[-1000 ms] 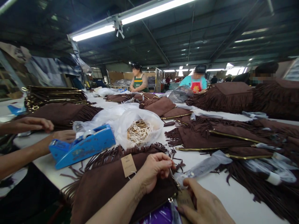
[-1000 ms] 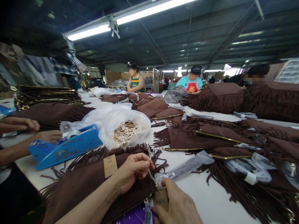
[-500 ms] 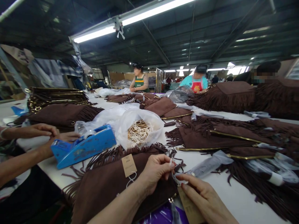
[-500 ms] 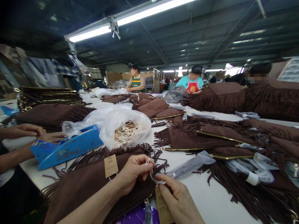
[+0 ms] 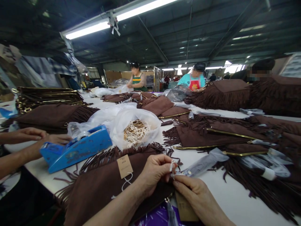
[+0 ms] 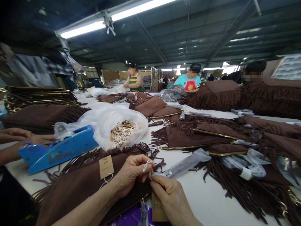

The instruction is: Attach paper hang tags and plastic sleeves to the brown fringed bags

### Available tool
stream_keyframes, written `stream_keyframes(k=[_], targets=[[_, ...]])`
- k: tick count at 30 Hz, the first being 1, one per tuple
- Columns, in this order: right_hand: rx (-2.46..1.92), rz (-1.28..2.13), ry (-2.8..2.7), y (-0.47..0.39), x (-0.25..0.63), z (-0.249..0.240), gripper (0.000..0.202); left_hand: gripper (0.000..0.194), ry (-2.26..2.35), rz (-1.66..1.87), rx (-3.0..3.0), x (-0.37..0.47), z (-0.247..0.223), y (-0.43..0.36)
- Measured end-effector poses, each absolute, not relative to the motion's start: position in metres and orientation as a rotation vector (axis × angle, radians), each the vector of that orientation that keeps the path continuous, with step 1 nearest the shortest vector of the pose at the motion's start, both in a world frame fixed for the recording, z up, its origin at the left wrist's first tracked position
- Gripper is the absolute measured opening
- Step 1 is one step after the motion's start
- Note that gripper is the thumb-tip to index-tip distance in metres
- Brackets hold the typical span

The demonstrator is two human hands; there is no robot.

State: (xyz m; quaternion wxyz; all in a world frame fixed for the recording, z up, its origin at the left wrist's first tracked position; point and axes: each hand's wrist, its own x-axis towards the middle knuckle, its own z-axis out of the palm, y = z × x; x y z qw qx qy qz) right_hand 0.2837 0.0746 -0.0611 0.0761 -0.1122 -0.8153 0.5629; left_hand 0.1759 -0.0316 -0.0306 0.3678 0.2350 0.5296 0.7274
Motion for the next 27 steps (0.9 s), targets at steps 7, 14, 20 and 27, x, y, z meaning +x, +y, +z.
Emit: stream_keyframes(k=[7, 14, 20, 27], targets=[[-0.378, 1.773, -2.379, 0.0781, 0.285, -0.0621, 0.031, 0.029, 1.416, 1.906, 0.589, 0.1739, -0.0292, -0.0341], [-0.411, 1.822, -2.35, 0.0795, 0.2844, -0.0674, 0.032, 0.03, 1.535, 1.886, 0.542, 0.175, -0.0253, -0.035], [-0.384, 1.79, -2.384, 0.081, 0.2851, -0.0635, 0.032, 0.029, 1.546, 1.853, 0.586, 0.1759, -0.0287, -0.0337], [-0.369, 1.753, -2.38, 0.0796, 0.2853, -0.0616, 0.03, 0.035, 1.464, 1.869, 0.559, 0.1775, -0.0278, -0.0329]])
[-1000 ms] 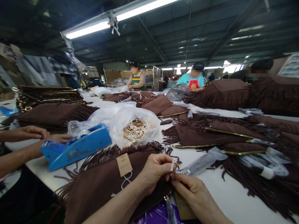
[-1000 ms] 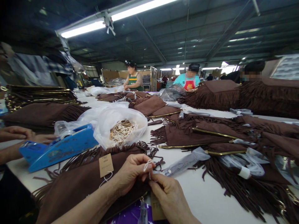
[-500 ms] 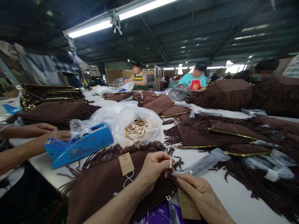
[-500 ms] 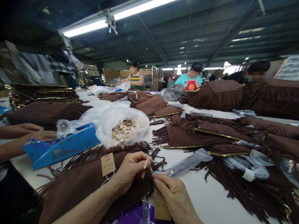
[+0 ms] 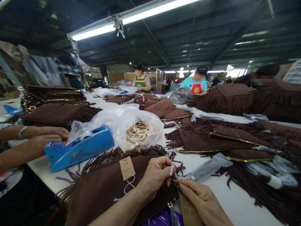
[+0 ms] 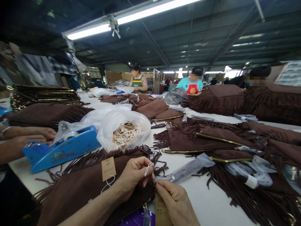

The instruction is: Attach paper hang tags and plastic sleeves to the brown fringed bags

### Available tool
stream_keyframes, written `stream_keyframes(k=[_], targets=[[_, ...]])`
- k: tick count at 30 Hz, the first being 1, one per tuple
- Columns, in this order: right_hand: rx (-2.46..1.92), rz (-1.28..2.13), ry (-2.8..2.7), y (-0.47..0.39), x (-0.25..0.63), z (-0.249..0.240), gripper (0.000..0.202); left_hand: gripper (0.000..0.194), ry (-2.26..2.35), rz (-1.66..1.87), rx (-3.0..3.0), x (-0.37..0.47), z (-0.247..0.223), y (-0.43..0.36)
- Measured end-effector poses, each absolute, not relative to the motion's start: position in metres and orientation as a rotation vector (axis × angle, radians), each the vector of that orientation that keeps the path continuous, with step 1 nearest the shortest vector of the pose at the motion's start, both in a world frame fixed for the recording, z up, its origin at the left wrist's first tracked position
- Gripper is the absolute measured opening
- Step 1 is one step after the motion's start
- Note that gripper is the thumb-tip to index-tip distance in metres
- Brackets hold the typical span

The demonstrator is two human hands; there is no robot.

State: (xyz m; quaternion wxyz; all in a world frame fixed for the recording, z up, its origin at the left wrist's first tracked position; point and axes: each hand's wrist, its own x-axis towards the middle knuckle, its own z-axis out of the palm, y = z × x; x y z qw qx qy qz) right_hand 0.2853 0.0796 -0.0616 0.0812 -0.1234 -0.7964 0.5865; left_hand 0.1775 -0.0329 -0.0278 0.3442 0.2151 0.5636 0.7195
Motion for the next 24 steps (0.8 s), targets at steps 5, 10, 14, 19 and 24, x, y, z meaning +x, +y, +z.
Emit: stream_keyframes(k=[5, 10, 14, 19, 24], targets=[[-0.351, 1.756, -2.392, 0.0794, 0.2851, -0.0638, 0.029, 0.029, 1.389, 1.896, 0.492, 0.1783, -0.0277, -0.0322], [-0.346, 1.738, -2.398, 0.0798, 0.2864, -0.0641, 0.029, 0.027, 1.464, 1.884, 0.524, 0.1794, -0.0283, -0.0299], [-0.384, 1.706, -2.415, 0.0791, 0.2874, -0.0597, 0.029, 0.027, 1.459, 1.87, 0.543, 0.1787, -0.0299, -0.0296], [-0.413, 1.744, -2.364, 0.0783, 0.2873, -0.0584, 0.028, 0.027, 1.536, 1.867, 0.652, 0.1781, -0.0333, -0.0291], [-0.4, 1.762, -2.403, 0.0791, 0.2873, -0.0608, 0.032, 0.03, 1.468, 1.879, 0.669, 0.1798, -0.036, -0.0277]])
